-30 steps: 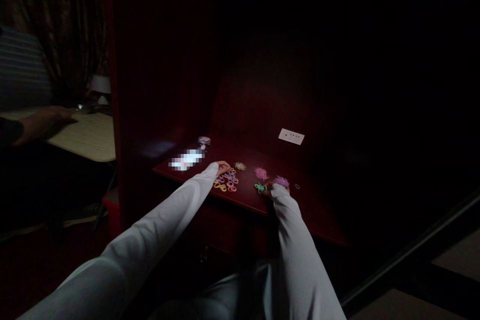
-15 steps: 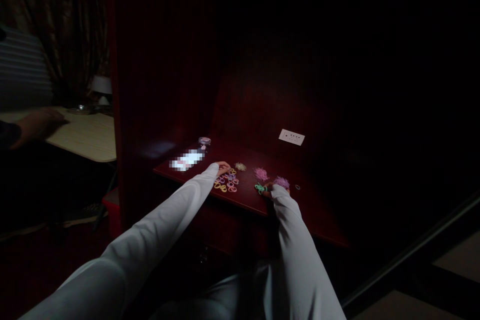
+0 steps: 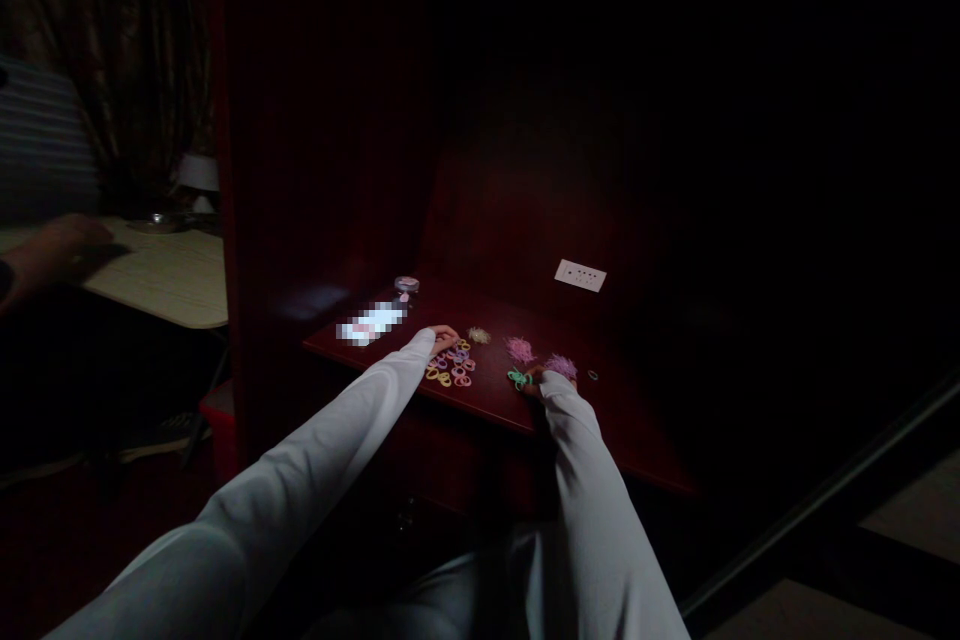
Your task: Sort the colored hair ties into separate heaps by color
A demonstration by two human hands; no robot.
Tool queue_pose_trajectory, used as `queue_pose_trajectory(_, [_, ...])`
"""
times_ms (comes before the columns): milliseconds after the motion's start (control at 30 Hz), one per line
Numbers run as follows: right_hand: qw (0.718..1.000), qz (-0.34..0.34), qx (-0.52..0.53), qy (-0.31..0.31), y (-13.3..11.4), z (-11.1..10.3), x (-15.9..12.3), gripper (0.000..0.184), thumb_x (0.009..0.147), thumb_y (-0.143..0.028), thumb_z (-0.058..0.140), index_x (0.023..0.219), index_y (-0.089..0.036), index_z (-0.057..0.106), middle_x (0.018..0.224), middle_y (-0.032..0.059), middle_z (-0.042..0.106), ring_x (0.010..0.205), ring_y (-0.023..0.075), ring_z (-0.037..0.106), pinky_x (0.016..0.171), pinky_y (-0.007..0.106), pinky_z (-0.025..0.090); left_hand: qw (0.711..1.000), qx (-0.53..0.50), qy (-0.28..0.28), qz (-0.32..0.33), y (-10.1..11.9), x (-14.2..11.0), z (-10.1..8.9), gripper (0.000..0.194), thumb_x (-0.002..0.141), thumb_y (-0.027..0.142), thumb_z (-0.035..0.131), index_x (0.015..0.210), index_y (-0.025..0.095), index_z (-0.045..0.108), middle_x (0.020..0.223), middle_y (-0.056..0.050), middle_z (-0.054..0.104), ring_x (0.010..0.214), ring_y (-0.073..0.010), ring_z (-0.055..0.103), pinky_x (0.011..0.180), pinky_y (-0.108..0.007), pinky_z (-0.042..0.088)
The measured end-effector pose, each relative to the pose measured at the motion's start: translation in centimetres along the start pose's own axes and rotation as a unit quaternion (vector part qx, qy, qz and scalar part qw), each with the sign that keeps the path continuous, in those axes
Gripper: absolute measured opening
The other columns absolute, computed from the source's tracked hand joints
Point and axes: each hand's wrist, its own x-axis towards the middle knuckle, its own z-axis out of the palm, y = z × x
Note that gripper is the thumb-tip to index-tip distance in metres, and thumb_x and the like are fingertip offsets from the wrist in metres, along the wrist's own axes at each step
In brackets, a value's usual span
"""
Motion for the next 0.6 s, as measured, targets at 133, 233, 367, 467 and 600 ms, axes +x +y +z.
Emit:
queue_pose_trajectory(133, [1.0,-0.005,0.001,-0.004,0.02,-0.1,-0.11,0.014,0.088,-0.018,0.073,0.1,-0.023,0.069,0.105,0.0041,0.08,0.112,0.0258,0.071,0.116,0.044,0.035,1.0,0.007,0.004,-0.002,0.18,0.07,0.11,0.025,0.076,0.032,0.088,0.077,0.015,0.071,0.07,-0.004,0.073,0.07,-0.0193,0.069,0.069,-0.03,0.052])
queue_pose_trajectory(233, [1.0,-0.007,0.004,-0.011,-0.04,-0.2,-0.25,0.014,0.088,-0.018,0.071,0.101,-0.023,0.069,0.108,0.0055,0.08,0.114,0.0268,0.071,0.115,0.042,0.036,0.999,0.024,0.012,-0.019,0.28,0.15,0.25,0.026,0.077,0.034,0.089,0.077,0.015,0.071,0.071,-0.006,0.075,0.07,-0.0195,0.069,0.069,-0.03,0.054])
queue_pose_trajectory(367, [1.0,-0.007,0.003,-0.016,-0.16,-0.29,-0.26,0.015,0.088,-0.02,0.071,0.102,-0.022,0.069,0.108,0.0056,0.08,0.113,0.0266,0.071,0.11,0.039,0.039,0.999,0.033,0.021,-0.023,0.23,0.25,0.39,0.031,0.077,0.04,0.089,0.078,0.015,0.072,0.072,-0.007,0.075,0.071,-0.0204,0.069,0.069,-0.031,0.054])
queue_pose_trajectory(467, [1.0,-0.012,0.0,-0.018,-0.12,-0.21,-0.13,0.016,0.087,-0.02,0.071,0.102,-0.023,0.069,0.106,0.0048,0.08,0.11,0.0256,0.072,0.107,0.038,0.041,0.999,0.033,0.015,-0.021,0.23,0.24,0.37,0.036,0.074,0.045,0.091,0.077,0.016,0.07,0.07,-0.006,0.075,0.07,-0.0201,0.069,0.067,-0.03,0.054])
queue_pose_trajectory(600, [1.0,-0.018,0.0,-0.004,0.04,0.13,-0.07,0.015,0.087,-0.022,0.073,0.102,-0.022,0.071,0.104,0.0058,0.081,0.106,0.0254,0.073,0.108,0.04,0.041,1.0,0.02,0.004,-0.007,0.35,0.1,0.25,0.039,0.071,0.048,0.091,0.076,0.016,0.07,0.069,-0.006,0.074,0.068,-0.0201,0.068,0.065,-0.03,0.052])
